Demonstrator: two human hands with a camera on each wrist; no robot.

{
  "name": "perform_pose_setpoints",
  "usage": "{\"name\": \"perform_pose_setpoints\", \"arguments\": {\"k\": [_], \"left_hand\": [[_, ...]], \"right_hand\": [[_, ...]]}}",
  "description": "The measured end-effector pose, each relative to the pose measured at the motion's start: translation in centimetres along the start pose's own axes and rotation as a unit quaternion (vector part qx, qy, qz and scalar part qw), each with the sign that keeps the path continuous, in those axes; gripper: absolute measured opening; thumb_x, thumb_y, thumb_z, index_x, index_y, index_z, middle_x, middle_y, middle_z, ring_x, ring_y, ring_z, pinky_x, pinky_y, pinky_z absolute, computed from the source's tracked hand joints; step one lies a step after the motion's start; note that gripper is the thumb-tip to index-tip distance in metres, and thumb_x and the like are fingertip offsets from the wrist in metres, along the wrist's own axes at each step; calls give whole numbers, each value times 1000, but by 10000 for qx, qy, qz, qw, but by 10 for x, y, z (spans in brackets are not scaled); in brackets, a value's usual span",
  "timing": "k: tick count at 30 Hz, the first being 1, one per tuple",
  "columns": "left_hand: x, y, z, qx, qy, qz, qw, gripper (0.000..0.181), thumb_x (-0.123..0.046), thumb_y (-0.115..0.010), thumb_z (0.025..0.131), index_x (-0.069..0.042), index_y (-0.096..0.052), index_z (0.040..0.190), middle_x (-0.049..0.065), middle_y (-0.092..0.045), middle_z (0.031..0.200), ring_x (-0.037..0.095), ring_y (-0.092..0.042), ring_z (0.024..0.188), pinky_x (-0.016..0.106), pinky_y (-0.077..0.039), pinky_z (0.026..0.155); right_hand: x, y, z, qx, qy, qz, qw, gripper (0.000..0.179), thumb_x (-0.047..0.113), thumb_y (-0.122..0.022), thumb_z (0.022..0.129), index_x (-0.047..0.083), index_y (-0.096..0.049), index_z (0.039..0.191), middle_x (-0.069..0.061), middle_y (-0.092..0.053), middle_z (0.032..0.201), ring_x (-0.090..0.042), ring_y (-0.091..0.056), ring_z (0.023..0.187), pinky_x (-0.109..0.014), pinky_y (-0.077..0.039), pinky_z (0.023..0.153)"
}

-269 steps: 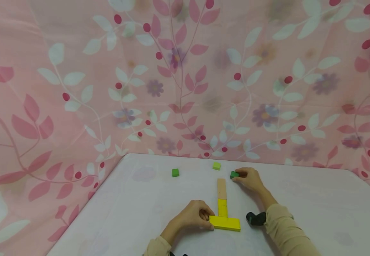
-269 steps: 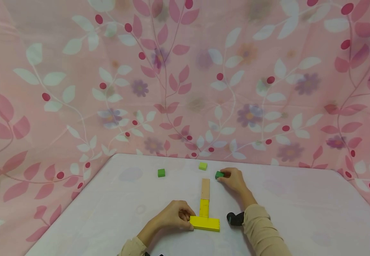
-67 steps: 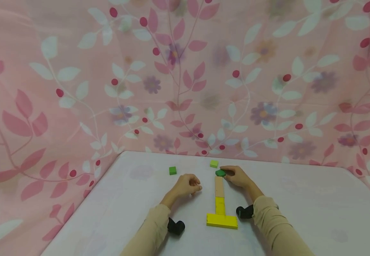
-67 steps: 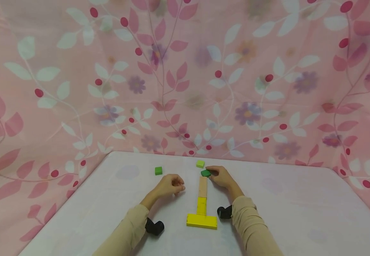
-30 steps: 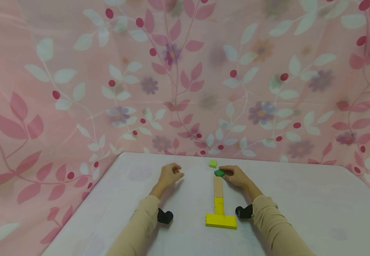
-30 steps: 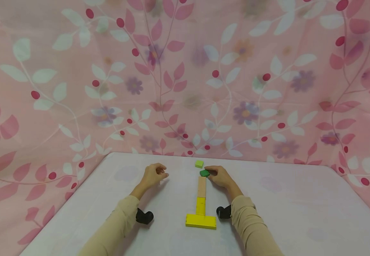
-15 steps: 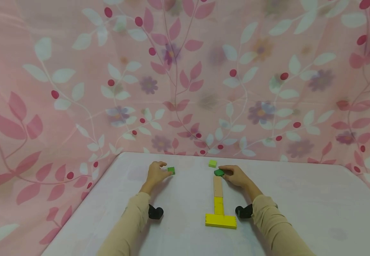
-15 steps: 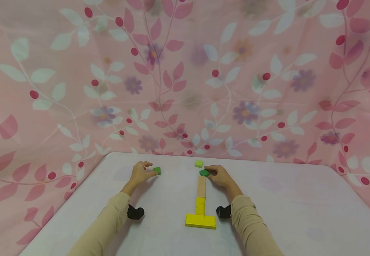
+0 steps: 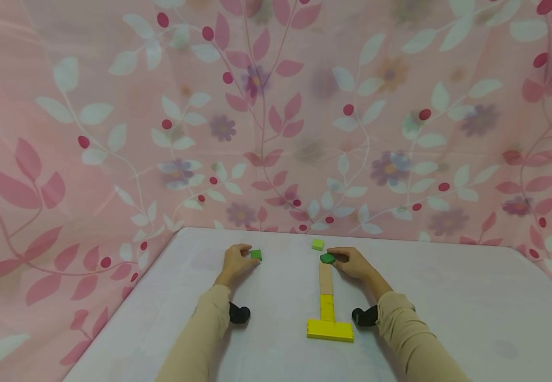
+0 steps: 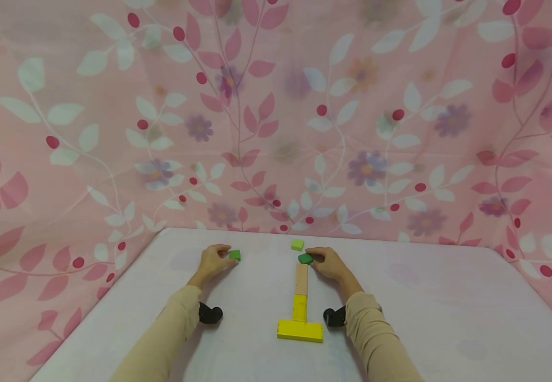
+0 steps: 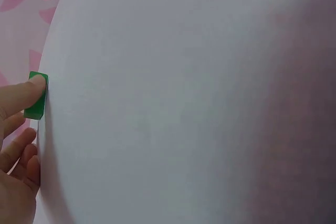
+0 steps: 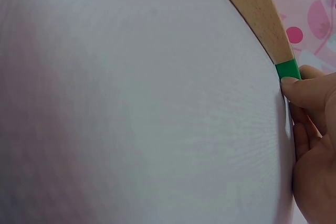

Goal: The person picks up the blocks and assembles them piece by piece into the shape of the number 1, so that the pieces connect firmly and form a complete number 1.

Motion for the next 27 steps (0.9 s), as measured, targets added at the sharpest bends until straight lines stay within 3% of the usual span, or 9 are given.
{"name": "perform_pose_setpoints", "arguments": {"k": [13,27], "left_hand": [[-4,-3,3,223,-265,328,9989,36,-2,-77,70,10,-66,102,17,-63,90,26,-56,82,37,-48,74],[-6,-9,0,259,-342,86,9990,34,-5,-80,66,9,-68,95,13,-62,81,22,-54,75,31,-47,68]], "right_hand": [[5,1,-2,26,44,101,9999,36,-4,-57,87,-5,-59,123,-24,-55,127,-39,-50,117,-54,-35,102],[4,1,-1,4,123,98,9999,36,-5,-57,86,-6,-58,122,-25,-55,126,-39,-50,116,-53,-36,102]]}}
Point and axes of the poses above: each hand's wrist, its own z-axis towards the middle knuckle, its own y-axis out of the back of the hand, x = y × z, the point moved 8 cm from there along z, towards the middle knuckle
